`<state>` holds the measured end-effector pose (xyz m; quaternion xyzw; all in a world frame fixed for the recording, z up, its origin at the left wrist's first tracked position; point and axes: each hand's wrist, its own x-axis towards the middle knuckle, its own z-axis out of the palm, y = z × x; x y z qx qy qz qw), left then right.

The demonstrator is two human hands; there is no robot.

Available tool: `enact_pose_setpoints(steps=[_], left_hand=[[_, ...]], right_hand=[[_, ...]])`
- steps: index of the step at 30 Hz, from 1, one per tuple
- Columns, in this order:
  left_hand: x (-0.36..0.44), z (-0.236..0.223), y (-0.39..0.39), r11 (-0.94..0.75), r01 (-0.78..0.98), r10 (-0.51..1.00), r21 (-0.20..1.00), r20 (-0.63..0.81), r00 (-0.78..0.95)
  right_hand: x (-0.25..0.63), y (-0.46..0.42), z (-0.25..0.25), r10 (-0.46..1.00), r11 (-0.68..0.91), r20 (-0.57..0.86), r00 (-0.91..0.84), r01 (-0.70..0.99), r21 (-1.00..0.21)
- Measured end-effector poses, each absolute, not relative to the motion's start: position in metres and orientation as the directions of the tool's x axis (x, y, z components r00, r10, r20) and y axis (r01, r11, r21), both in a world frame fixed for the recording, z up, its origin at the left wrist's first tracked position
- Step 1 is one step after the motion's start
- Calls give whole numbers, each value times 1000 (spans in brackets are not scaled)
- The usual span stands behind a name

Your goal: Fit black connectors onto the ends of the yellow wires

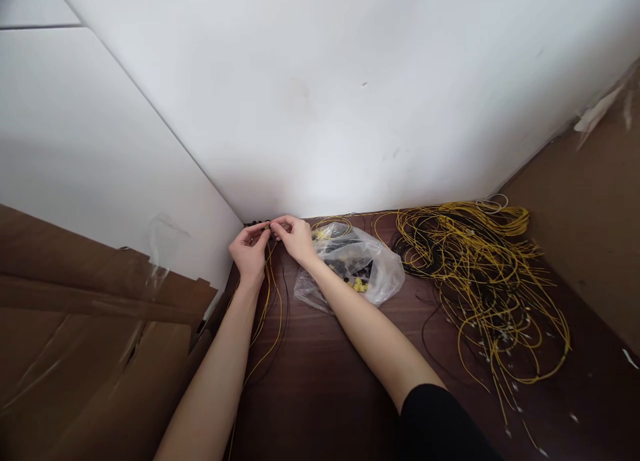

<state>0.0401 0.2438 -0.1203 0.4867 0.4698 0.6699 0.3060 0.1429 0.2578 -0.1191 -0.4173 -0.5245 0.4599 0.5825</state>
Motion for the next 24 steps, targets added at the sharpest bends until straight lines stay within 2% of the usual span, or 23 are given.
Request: enact_pose_setpoints(steps=[15, 24], left_hand=[[45, -120, 242, -341, -36, 877, 940, 304, -372], [46, -120, 245, -251, -139, 909, 958, 184, -373]], right_hand=[[141, 257, -121, 973, 230, 225, 50, -103, -968], [140, 252, -118, 953, 293, 282, 112, -90, -952]])
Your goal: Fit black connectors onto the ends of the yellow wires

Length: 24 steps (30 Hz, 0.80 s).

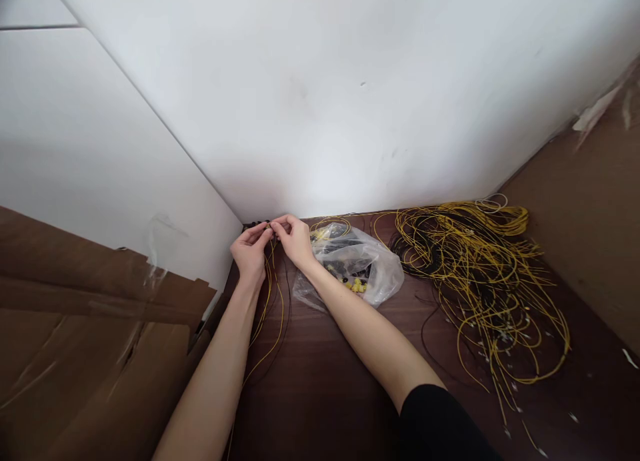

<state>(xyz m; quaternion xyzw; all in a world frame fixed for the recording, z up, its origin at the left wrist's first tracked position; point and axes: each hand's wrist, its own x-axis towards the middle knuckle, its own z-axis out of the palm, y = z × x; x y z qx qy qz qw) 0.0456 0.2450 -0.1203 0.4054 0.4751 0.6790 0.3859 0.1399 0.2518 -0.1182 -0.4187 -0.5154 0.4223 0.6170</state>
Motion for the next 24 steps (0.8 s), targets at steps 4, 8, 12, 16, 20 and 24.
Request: enact_pose_setpoints(steps=[4, 8, 12, 16, 20, 24], left_hand=[[46, -119, 245, -227, -180, 921, 957, 151, -358], [46, -118, 244, -216, -199, 932, 956, 141, -333], [48, -117, 244, -231, -207, 935, 951, 158, -317], [48, -118, 244, -237, -189, 930, 953, 166, -328], [47, -118, 244, -243, -168, 928, 956, 178, -328], [46, -117, 243, -245, -172, 925, 954, 177, -335]], right_hand=[[139, 252, -119, 951, 299, 283, 126, -135, -945], [138, 254, -122, 955, 284, 262, 137, -185, -941], [137, 256, -124, 952, 291, 267, 150, -173, -941], [136, 255, -124, 954, 280, 259, 149, -141, -950], [136, 256, -125, 958, 267, 248, 144, -132, -954], [137, 258, -124, 966, 253, 236, 109, -186, -949]])
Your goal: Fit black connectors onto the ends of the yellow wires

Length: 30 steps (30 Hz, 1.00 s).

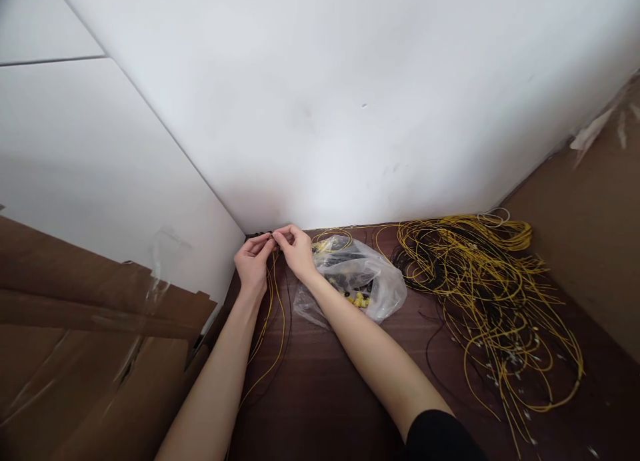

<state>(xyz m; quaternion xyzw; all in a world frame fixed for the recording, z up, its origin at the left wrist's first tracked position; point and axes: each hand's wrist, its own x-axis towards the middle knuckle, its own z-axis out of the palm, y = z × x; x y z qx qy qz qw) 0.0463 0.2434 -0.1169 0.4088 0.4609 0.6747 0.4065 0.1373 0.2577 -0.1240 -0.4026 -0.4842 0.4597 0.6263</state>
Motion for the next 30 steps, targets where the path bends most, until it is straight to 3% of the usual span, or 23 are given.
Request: enact_pose_setpoints(steps=[6, 30], left_hand=[[45, -117, 243, -238, -217, 929, 947, 156, -337], [45, -116, 240, -281, -80, 895, 957, 231, -381]], right_hand=[[138, 259, -120, 975, 221, 204, 86, -312, -924], [138, 260, -121, 981, 195, 189, 48, -236, -952]])
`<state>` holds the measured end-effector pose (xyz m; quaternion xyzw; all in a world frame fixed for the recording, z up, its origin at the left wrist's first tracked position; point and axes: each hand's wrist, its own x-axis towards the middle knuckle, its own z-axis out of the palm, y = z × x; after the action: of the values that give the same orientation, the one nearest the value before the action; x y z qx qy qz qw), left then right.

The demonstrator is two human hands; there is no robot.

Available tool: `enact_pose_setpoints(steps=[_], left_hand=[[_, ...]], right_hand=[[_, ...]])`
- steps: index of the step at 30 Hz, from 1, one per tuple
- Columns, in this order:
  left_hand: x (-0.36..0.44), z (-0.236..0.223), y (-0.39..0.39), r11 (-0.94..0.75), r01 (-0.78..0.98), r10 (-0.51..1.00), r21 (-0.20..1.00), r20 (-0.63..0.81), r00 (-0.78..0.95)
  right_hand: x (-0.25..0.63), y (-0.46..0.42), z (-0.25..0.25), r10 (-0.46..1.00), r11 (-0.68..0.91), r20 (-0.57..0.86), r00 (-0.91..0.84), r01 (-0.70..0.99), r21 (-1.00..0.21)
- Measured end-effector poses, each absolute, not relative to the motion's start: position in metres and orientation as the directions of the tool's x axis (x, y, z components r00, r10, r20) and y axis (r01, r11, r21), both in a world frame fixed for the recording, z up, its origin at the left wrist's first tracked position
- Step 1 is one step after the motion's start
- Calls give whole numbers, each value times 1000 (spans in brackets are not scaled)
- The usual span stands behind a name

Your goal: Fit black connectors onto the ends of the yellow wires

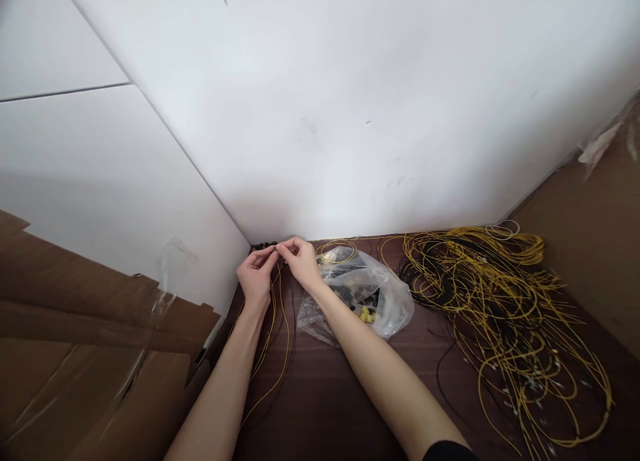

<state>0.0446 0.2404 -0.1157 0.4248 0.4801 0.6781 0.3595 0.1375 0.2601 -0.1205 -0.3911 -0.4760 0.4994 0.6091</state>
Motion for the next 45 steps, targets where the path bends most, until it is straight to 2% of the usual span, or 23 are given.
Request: enact_pose_setpoints(steps=[11, 30, 35, 39, 42, 45], left_hand=[[38, -112, 242, -348, 3, 892, 938, 332, -307], [33, -112, 243, -291, -60, 928, 955, 267, -261], [28, -113, 245, -302, -8, 917, 953, 289, -275], [17, -118, 247, -288, 124, 901, 949, 313, -300], [10, -122, 248, -220, 283, 897, 934, 308, -317], [6, -125, 249, -173, 430, 902, 886, 318, -292]], right_hand=[[138, 260, -120, 976, 215, 213, 37, -221, -951], [136, 260, -122, 976, 215, 213, 36, -246, -945], [135, 263, -127, 976, 216, 212, 43, -235, -948], [136, 264, -128, 973, 226, 209, 95, -230, -947], [137, 261, -126, 960, 265, 253, 118, -94, -960], [136, 256, -124, 918, 374, 393, 56, 209, -904]])
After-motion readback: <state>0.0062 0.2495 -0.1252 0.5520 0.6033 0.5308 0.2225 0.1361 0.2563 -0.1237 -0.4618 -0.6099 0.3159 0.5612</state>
